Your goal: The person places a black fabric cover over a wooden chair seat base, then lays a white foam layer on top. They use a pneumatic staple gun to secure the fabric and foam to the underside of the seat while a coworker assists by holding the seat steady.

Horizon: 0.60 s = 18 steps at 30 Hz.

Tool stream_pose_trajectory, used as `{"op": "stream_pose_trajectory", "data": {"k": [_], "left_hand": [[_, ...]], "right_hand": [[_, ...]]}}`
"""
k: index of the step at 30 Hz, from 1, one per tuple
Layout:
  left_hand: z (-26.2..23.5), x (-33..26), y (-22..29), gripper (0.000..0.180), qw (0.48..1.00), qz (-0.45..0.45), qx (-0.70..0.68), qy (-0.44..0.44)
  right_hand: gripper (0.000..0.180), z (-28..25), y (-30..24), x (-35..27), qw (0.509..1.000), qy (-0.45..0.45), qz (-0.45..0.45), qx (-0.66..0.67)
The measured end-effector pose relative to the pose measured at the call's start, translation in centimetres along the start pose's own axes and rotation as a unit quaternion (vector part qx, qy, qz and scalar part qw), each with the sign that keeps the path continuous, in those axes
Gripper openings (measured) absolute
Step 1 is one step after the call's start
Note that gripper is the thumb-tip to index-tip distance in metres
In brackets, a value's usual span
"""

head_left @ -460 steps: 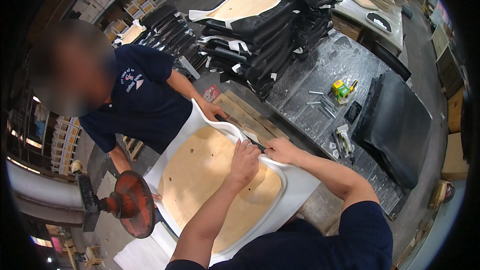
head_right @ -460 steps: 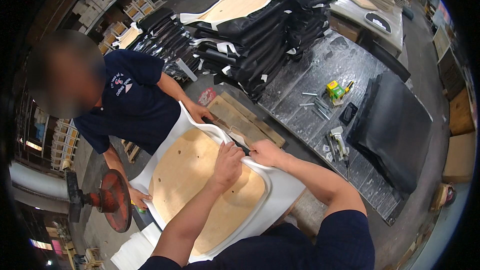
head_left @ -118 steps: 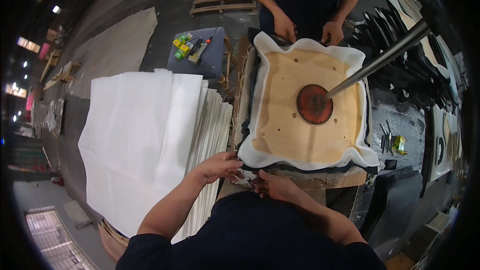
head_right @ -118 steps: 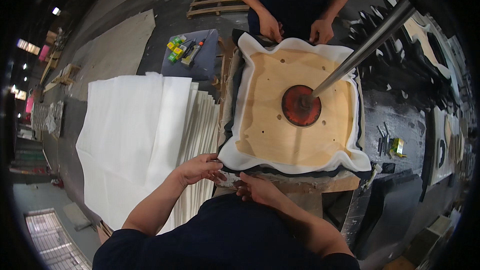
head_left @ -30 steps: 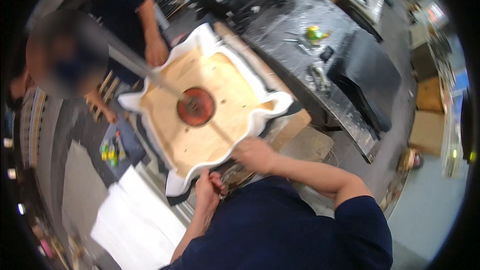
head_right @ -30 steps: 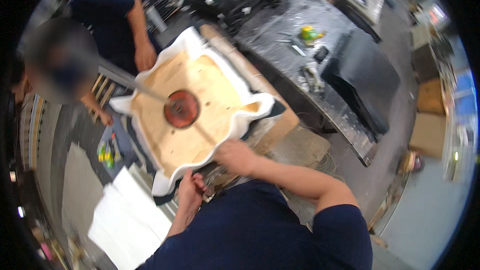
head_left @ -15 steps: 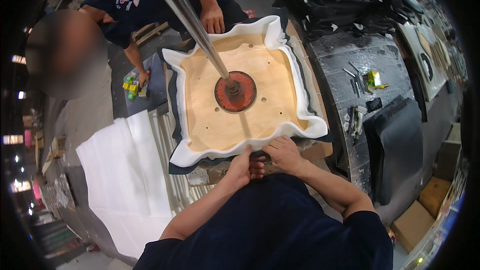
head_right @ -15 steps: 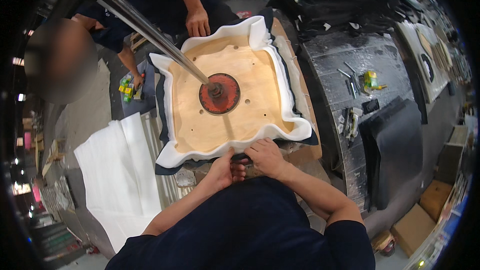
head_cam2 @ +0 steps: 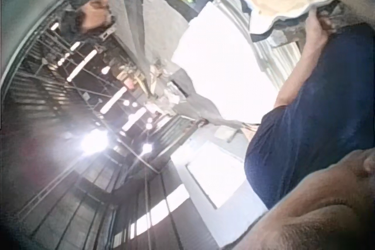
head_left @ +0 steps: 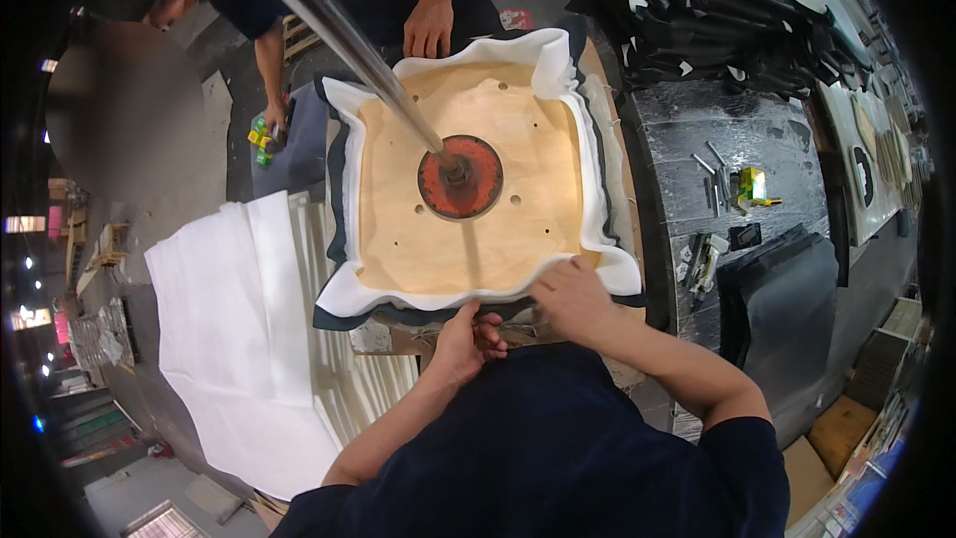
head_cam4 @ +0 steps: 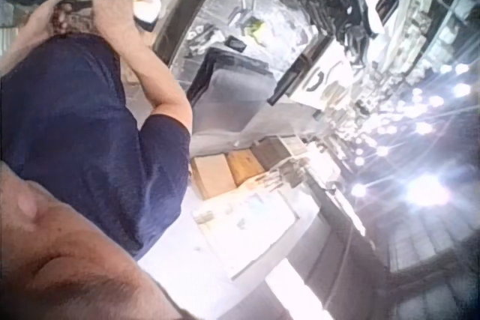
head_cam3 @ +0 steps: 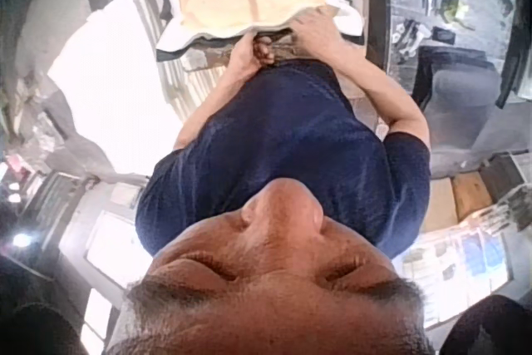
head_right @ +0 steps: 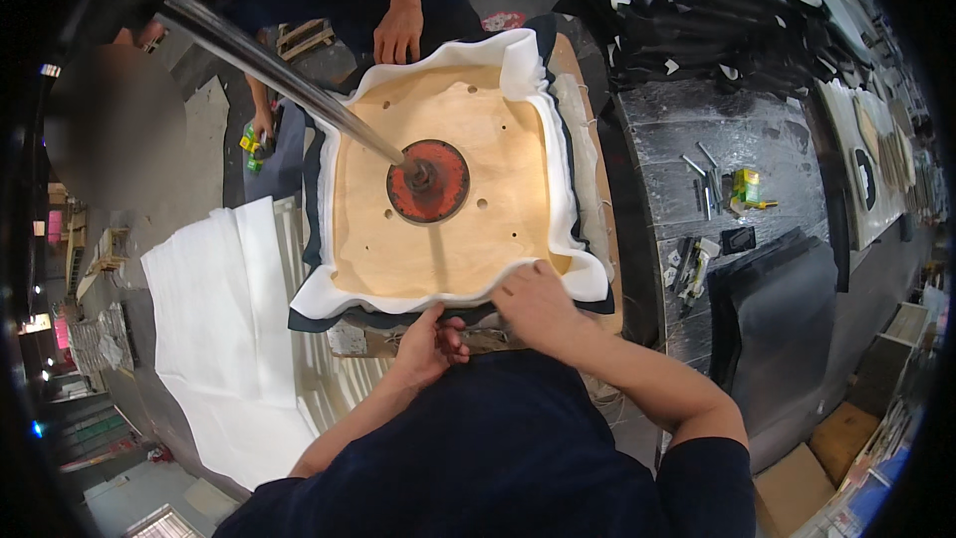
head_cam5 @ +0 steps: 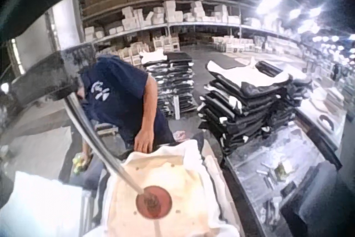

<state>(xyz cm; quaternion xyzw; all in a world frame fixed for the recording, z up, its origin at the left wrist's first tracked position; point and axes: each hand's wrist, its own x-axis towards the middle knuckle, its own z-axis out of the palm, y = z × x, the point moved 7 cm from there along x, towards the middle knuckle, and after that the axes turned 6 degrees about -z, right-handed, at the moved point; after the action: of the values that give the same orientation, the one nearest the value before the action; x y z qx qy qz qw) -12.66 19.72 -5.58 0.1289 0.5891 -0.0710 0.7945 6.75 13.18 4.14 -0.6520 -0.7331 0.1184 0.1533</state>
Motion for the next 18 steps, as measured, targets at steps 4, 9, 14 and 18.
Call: {"op": "stream_pose_trajectory", "data": {"k": [4, 9, 14, 18], "left_hand": [[5.1, 0.4, -2.1, 0.073, 0.966, -0.173, 0.058, -0.183], [7.5, 1.8, -2.3, 0.070, 0.978, -0.136, 0.049, -0.150], [7.1, 2.4, -1.5, 0.062, 0.997, 0.003, 0.043, -0.061], [7.0, 1.0, -1.0, 0.056, 0.993, 0.087, 0.064, -0.044]], "right_hand": [[0.012, -0.1, 2.0, -1.5, 0.998, -0.053, -0.011, -0.027], [0.012, -0.3, 2.4, -2.5, 0.999, -0.015, -0.029, -0.002], [0.014, -0.4, 2.8, -2.7, 0.997, 0.013, -0.070, 0.028], [0.019, -0.2, 3.2, -2.7, 0.993, 0.022, -0.095, 0.066]]}}
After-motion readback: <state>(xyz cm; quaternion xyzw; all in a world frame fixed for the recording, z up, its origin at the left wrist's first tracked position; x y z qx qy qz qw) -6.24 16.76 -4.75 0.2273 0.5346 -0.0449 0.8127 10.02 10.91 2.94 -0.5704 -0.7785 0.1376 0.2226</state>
